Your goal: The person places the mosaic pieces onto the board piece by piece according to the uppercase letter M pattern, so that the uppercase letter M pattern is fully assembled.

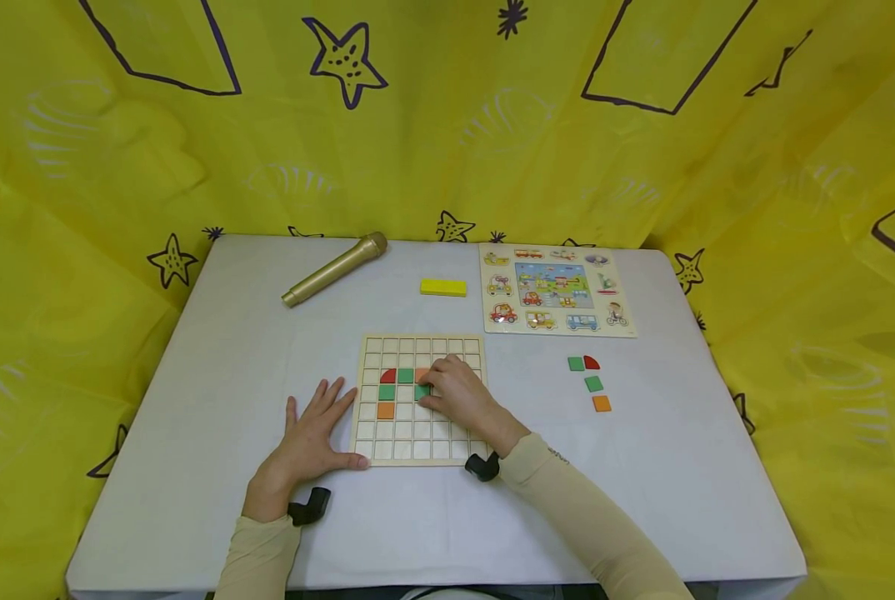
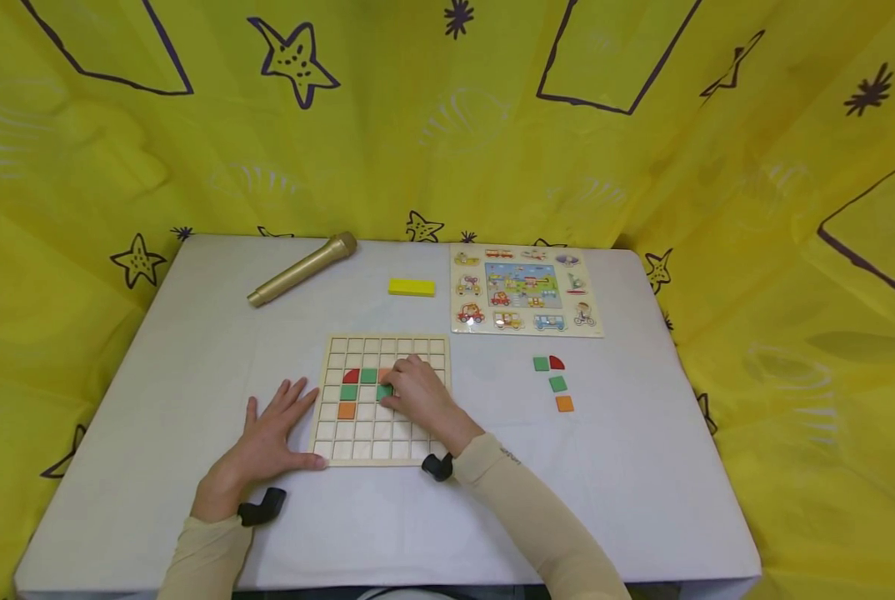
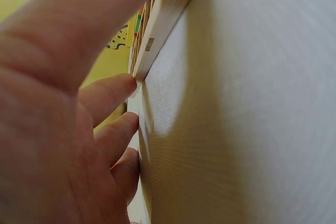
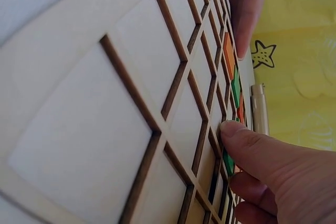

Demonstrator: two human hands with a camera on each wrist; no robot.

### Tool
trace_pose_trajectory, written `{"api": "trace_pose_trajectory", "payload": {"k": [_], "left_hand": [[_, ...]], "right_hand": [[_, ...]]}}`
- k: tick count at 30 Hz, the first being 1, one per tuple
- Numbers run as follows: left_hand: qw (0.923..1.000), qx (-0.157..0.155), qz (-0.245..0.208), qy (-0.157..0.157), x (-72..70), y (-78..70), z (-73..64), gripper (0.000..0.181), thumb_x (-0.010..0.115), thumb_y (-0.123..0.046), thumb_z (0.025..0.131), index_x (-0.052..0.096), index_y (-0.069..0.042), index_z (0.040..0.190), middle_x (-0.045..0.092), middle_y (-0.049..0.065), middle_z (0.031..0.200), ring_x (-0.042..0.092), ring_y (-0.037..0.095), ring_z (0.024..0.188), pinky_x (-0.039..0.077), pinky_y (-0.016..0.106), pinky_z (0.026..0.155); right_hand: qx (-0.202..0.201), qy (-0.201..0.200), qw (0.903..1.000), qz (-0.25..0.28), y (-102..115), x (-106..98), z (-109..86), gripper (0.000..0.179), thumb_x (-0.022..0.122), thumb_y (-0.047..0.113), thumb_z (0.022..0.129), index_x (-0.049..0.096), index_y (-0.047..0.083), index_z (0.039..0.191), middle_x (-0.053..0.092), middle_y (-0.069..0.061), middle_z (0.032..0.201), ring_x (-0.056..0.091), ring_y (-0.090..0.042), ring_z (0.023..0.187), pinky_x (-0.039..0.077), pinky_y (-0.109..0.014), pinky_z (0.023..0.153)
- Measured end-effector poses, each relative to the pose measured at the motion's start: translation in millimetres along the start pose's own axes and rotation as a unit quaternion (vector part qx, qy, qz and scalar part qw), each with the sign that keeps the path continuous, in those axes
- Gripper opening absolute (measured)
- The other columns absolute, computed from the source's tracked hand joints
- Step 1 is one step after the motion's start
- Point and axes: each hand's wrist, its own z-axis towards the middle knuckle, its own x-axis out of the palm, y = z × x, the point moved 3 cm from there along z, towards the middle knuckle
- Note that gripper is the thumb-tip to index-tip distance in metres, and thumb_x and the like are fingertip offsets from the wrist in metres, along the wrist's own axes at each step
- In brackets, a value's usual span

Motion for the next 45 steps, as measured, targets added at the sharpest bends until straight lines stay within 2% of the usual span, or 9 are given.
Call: {"api": "trace_pose_trajectory", "payload": {"k": [6, 11, 21, 34, 40, 45], "left_hand": [[1.0000, -0.002, 0.000, 0.003, 0.4, 0.4, 0.6, 0.116, 0.085, -0.062, 0.058, 0.038, -0.009, 0.150, 0.021, 0.017, 0.159, 0.007, 0.038, 0.146, -0.008, 0.070, 0.104], [0.9999, -0.009, 0.001, 0.011, -0.5, 0.0, 1.2, 0.117, 0.085, -0.062, 0.058, 0.037, -0.009, 0.151, 0.019, 0.016, 0.159, 0.006, 0.038, 0.146, -0.009, 0.069, 0.104], [0.9999, -0.010, 0.005, 0.009, 0.0, 0.6, 0.1, 0.117, 0.085, -0.061, 0.058, 0.037, -0.009, 0.151, 0.019, 0.017, 0.159, 0.006, 0.037, 0.146, -0.009, 0.069, 0.104], [0.9997, -0.015, -0.003, 0.017, 0.1, 1.9, -1.3, 0.117, 0.086, -0.059, 0.059, 0.036, -0.010, 0.152, 0.019, 0.017, 0.160, 0.005, 0.037, 0.146, -0.010, 0.069, 0.104], [0.9997, -0.013, -0.006, 0.017, -0.1, 1.4, -1.1, 0.117, 0.086, -0.060, 0.059, 0.036, -0.009, 0.152, 0.018, 0.016, 0.160, 0.004, 0.036, 0.147, -0.011, 0.068, 0.105], [0.9998, -0.012, -0.006, 0.016, -0.7, 0.8, -0.3, 0.118, 0.085, -0.061, 0.059, 0.035, -0.009, 0.152, 0.018, 0.015, 0.160, 0.003, 0.035, 0.147, -0.011, 0.067, 0.105]], "right_hand": [[0.006, 0.009, 0.9999, -0.004, -1.6, 0.0, -0.1, 0.027, 0.078, 0.032, 0.084, 0.076, 0.014, 0.103, 0.065, 0.004, 0.097, 0.049, -0.014, 0.090, 0.043, -0.027, 0.081], [-0.004, -0.002, 1.0000, -0.002, -6.7, -6.2, -3.4, 0.027, 0.078, 0.033, 0.085, 0.075, 0.013, 0.103, 0.064, 0.003, 0.096, 0.052, -0.017, 0.093, 0.044, -0.031, 0.085], [0.008, -0.035, 0.9993, 0.010, -32.6, -22.5, -16.7, 0.029, 0.078, 0.028, 0.085, 0.074, 0.007, 0.104, 0.067, -0.002, 0.100, 0.054, -0.020, 0.092, 0.045, -0.033, 0.084], [0.076, -0.023, 0.9967, 0.013, -62.4, -38.0, -33.7, 0.036, 0.077, 0.029, 0.086, 0.072, 0.006, 0.113, 0.066, -0.002, 0.101, 0.051, -0.020, 0.096, 0.043, -0.035, 0.088], [0.091, -0.039, 0.9949, 0.020, -77.2, -50.4, -40.4, 0.034, 0.077, 0.025, 0.086, 0.072, 0.005, 0.113, 0.064, 0.001, 0.092, 0.050, -0.021, 0.091, 0.043, -0.036, 0.083], [0.111, -0.056, 0.9916, 0.036, -89.2, -62.6, -47.1, 0.034, 0.078, 0.020, 0.085, 0.071, 0.002, 0.112, 0.065, -0.003, 0.091, 0.051, -0.024, 0.090, 0.044, -0.039, 0.081]]}}
